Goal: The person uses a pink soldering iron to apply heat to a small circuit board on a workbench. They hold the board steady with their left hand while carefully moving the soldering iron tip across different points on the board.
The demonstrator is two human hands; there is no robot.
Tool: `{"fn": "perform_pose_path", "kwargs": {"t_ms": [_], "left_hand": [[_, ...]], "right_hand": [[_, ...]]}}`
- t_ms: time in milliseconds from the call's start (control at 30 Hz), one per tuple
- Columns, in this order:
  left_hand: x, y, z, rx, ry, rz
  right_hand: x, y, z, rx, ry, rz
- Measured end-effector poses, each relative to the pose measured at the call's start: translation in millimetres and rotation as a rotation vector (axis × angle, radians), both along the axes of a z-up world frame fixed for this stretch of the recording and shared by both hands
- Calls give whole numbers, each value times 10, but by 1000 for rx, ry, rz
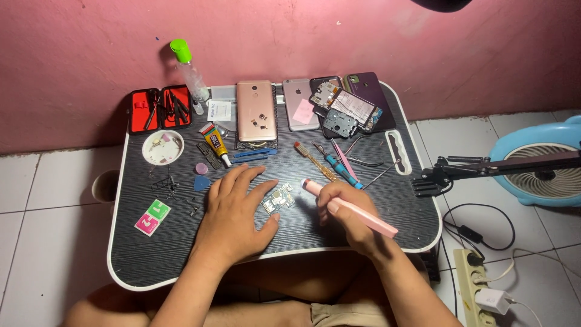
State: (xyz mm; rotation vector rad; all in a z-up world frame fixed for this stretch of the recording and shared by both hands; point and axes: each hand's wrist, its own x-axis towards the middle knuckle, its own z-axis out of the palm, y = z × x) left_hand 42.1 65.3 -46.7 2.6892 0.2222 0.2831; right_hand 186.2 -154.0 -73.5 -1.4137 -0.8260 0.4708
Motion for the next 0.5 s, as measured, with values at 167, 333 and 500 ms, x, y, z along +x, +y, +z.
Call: {"fn": "perform_pose_path", "kwargs": {"t_ms": [167,333,500], "left_hand": [[-7,7,47,-12,-4,1],[-6,1,47,-14,-1,-5],[-10,-6,42,-23,-8,-3]], "right_hand": [[-113,78,266,-69,-103,104],[-111,72,267,-124,-141,83],[-139,83,273,-137,-120,80]]}}
